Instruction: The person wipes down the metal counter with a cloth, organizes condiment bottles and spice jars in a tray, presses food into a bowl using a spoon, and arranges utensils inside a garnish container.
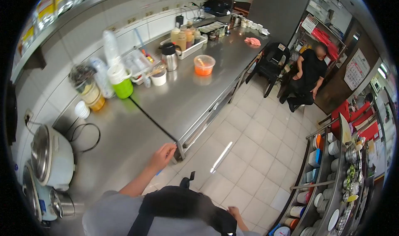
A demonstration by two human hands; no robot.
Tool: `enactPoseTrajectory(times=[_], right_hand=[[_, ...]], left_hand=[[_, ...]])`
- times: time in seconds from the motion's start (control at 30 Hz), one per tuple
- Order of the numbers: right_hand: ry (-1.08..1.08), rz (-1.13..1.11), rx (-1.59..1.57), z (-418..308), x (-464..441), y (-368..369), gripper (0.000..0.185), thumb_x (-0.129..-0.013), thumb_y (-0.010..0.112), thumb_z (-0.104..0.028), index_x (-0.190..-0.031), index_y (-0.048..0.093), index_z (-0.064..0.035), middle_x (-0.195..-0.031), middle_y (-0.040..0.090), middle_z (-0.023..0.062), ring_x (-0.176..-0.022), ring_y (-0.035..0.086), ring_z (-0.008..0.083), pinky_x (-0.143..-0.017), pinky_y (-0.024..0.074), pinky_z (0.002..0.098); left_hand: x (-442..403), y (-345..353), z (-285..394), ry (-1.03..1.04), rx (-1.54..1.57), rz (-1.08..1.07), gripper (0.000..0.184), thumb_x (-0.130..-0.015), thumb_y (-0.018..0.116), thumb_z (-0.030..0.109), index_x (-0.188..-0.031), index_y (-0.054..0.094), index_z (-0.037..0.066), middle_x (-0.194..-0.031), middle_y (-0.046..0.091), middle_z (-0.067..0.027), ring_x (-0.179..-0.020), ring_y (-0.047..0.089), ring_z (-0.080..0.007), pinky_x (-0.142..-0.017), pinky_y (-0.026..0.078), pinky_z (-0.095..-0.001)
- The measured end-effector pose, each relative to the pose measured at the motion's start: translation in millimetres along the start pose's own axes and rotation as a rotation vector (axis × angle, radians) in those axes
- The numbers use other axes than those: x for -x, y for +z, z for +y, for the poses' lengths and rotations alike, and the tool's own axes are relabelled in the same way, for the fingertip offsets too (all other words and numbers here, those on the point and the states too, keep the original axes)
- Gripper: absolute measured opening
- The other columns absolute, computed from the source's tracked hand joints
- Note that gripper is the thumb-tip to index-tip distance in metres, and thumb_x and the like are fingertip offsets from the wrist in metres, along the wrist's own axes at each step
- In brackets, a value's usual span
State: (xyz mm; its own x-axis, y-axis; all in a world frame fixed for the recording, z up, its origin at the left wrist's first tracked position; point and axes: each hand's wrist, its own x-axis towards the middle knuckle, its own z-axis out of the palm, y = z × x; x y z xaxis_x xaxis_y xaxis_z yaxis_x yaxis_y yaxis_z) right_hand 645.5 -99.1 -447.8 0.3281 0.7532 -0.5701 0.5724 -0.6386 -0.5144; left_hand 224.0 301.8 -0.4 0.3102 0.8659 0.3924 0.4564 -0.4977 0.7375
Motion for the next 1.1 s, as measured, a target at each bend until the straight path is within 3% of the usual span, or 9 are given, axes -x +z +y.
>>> enactPoseTrajectory(times=[0.03, 0.07, 0.27, 0.53, 0.6, 0.63, 0.73, 0.93, 1.1], right_hand=[[0.505, 0.036, -0.579, 9, 22, -11, 0.028, -0.079, 0.067, -0.024, -0.097, 0.069, -0.0021, -0.080, 0.069, 0.0116, -0.070, 0.064, 0.0210, -0.069, 0.0520, 0.0318], [0.655, 0.072, -0.669, -14, 32, -37, 0.026, -0.079, 0.066, -0.022, -0.095, 0.068, -0.0018, -0.079, 0.068, 0.0117, -0.069, 0.064, 0.0210, -0.068, 0.0518, 0.0321], [0.560, -0.001, -0.545, -95, -35, -145, 0.017, -0.079, 0.062, -0.016, -0.086, 0.066, -0.0004, -0.073, 0.065, 0.0127, -0.064, 0.063, 0.0215, -0.059, 0.0503, 0.0339], [0.030, -0.133, -0.087, -115, -182, -319, 0.012, -0.080, 0.058, -0.007, -0.073, 0.062, 0.0016, -0.065, 0.062, 0.0139, -0.056, 0.061, 0.0220, -0.048, 0.0485, 0.0363], [0.145, -0.023, -0.297, -143, -250, -362, 0.013, -0.080, 0.056, -0.005, -0.070, 0.061, 0.0021, -0.063, 0.061, 0.0142, -0.054, 0.060, 0.0222, -0.045, 0.0480, 0.0369], [0.330, 0.140, -0.517, -152, -303, -371, 0.016, -0.084, 0.055, -0.009, -0.074, 0.061, 0.0018, -0.062, 0.060, 0.0130, -0.052, 0.060, 0.0216, -0.043, 0.0478, 0.0330], [0.159, 0.044, -0.576, -230, -421, -448, 0.026, -0.093, 0.053, -0.023, -0.105, 0.058, -0.0003, -0.076, 0.064, 0.0114, -0.061, 0.062, 0.0188, -0.052, 0.0512, 0.0295], [-0.050, 0.001, -0.483, -375, -534, -530, 0.022, -0.093, 0.048, -0.015, -0.109, 0.058, -0.0054, -0.089, 0.065, 0.0093, -0.074, 0.063, 0.0178, -0.062, 0.0511, 0.0324], [0.075, -0.250, -0.393, -379, -570, -548, 0.025, -0.090, 0.056, -0.019, -0.111, 0.060, -0.0059, -0.091, 0.066, 0.0106, -0.078, 0.065, 0.0224, -0.067, 0.0533, 0.0370]], left_hand=[[-34, 18, -5, 0.044, 0.003, -0.004, 0.010, -0.090, 0.057, 0.014, -0.096, 0.061, 0.007, -0.099, 0.063, -0.0056, -0.074, 0.064, -0.0232, -0.064, 0.052, -0.0328], [-72, 36, -4, 0.154, -0.019, 0.025, 0.010, -0.090, 0.056, 0.013, -0.097, 0.060, 0.007, -0.100, 0.063, -0.0054, -0.075, 0.064, -0.0236, -0.064, 0.052, -0.0327], [-242, 143, 42, 0.351, 0.042, -0.056, 0.015, -0.089, 0.055, 0.009, -0.103, 0.060, 0.007, -0.108, 0.061, -0.0077, -0.089, 0.063, -0.0265, -0.074, 0.053, -0.0354], [-312, 236, 20, 0.174, -0.136, -0.041, 0.016, -0.088, 0.053, 0.009, -0.103, 0.060, 0.009, -0.113, 0.058, -0.0052, -0.087, 0.064, -0.0266, -0.073, 0.053, -0.0379], [-323, 240, 4, 0.136, -0.170, -0.019, 0.017, -0.088, 0.053, 0.009, -0.103, 0.060, 0.009, -0.113, 0.057, -0.0048, -0.083, 0.064, -0.0263, -0.070, 0.054, -0.0385], [-327, 239, 0, 0.051, -0.198, 0.002, 0.017, -0.088, 0.053, 0.009, -0.103, 0.060, 0.009, -0.113, 0.057, -0.0049, -0.083, 0.064, -0.0266, -0.070, 0.053, -0.0386], [-349, 231, -3, -0.095, -0.245, 0.092, 0.017, -0.088, 0.053, 0.009, -0.103, 0.059, 0.009, -0.114, 0.057, -0.0056, -0.085, 0.064, -0.0276, -0.072, 0.053, -0.0390], [-428, 217, -32, -0.159, -0.384, 0.329, 0.019, -0.086, 0.056, 0.008, -0.105, 0.059, 0.006, -0.116, 0.056, -0.0097, -0.100, 0.058, -0.0314, -0.084, 0.048, -0.0411], [-512, 219, -70, -0.264, -0.451, 0.290, 0.039, -0.081, 0.065, 0.019, -0.117, 0.055, 0.008, -0.130, 0.046, -0.0160, -0.122, 0.041, -0.0363, -0.100, 0.034, -0.0500]])
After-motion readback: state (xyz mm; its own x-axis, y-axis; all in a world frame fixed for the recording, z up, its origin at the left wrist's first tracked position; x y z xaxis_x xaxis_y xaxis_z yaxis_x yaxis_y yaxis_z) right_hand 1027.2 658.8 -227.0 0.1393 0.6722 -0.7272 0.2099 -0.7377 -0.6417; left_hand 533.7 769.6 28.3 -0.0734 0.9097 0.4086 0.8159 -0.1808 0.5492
